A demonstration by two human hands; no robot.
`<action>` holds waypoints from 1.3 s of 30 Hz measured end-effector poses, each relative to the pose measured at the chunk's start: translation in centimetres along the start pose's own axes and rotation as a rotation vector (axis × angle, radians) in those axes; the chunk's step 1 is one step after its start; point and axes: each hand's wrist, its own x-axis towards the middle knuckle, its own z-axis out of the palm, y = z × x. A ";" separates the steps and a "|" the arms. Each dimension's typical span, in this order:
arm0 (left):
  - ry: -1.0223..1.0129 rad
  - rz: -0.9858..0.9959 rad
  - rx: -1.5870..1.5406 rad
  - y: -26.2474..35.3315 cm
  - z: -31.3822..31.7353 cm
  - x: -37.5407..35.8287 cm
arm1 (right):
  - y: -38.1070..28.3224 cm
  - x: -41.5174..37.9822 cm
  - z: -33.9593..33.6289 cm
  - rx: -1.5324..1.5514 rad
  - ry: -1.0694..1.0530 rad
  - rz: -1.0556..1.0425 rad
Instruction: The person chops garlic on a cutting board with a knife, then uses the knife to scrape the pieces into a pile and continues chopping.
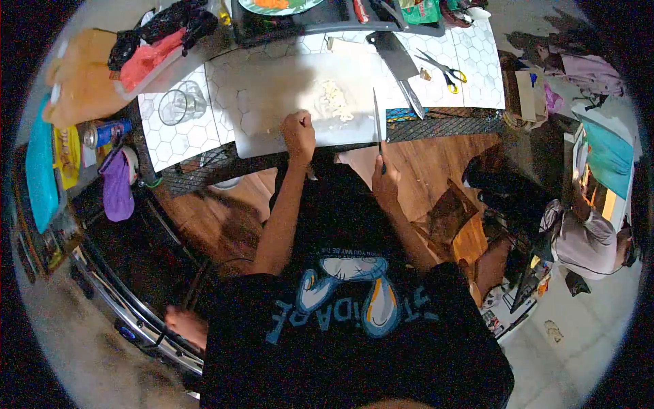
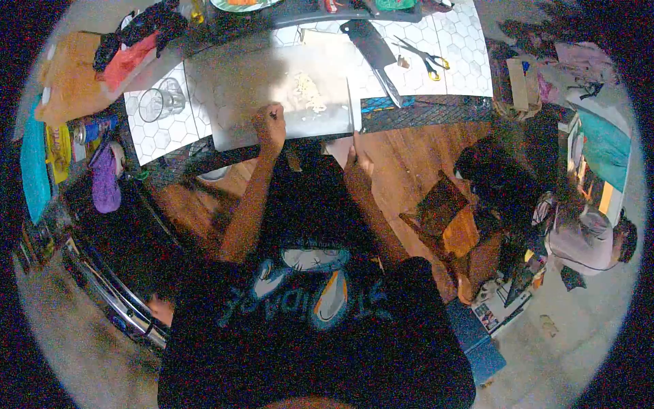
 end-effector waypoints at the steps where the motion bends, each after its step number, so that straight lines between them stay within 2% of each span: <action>1: -0.041 -0.019 0.011 0.3 -0.2 0.0 | 0.6 -0.2 0.5 0.001 0.001 0.004; 4: -0.090 -0.061 0.050 0.7 -0.4 0.2 | 0.7 0.1 1.3 0.071 -0.064 0.058; 5: -0.097 -0.054 0.052 0.8 -0.4 0.2 | 0.4 0.3 1.6 0.116 -0.076 0.003; 7: 0.018 0.059 0.061 1.1 0.1 0.1 | -1.0 0.4 1.3 0.162 -0.072 -0.041; 10: -0.036 0.107 0.010 1.6 0.5 0.6 | -2.6 0.1 1.6 0.221 -0.116 -0.069; 12: -0.091 0.097 -0.027 1.8 1.0 1.2 | -3.1 -0.1 1.7 0.175 -0.230 -0.179; 16: -0.145 0.130 -0.056 1.7 0.8 2.0 | -2.5 -0.6 3.7 0.205 -0.196 -0.257; 17: -0.079 0.160 -0.100 1.1 1.3 1.8 | -2.5 -0.9 3.8 0.209 -0.172 -0.236; 19: -0.126 0.132 -0.073 0.6 1.5 1.8 | -3.3 -1.3 3.3 0.216 -0.267 -0.250; 20: -0.151 0.088 -0.039 0.3 1.5 1.8 | -3.7 -1.4 3.2 0.220 -0.259 -0.242; 23: -0.131 0.148 -0.035 1.4 0.8 2.2 | -4.8 -1.8 2.9 0.152 -0.250 -0.198; 26: -0.196 0.087 -0.094 2.8 0.0 2.8 | -5.0 -2.2 3.0 0.103 -0.261 -0.156; 32: -0.211 0.153 -0.054 3.2 -0.4 3.2 | -3.9 -2.8 4.0 0.109 -0.240 -0.138; 34: -0.258 0.080 -0.065 3.7 -0.8 3.3 | -4.2 -2.7 3.6 0.078 -0.238 -0.161; 39: -0.263 0.078 -0.012 3.6 -0.8 3.4 | -2.9 -1.8 4.3 -0.030 -0.249 -0.222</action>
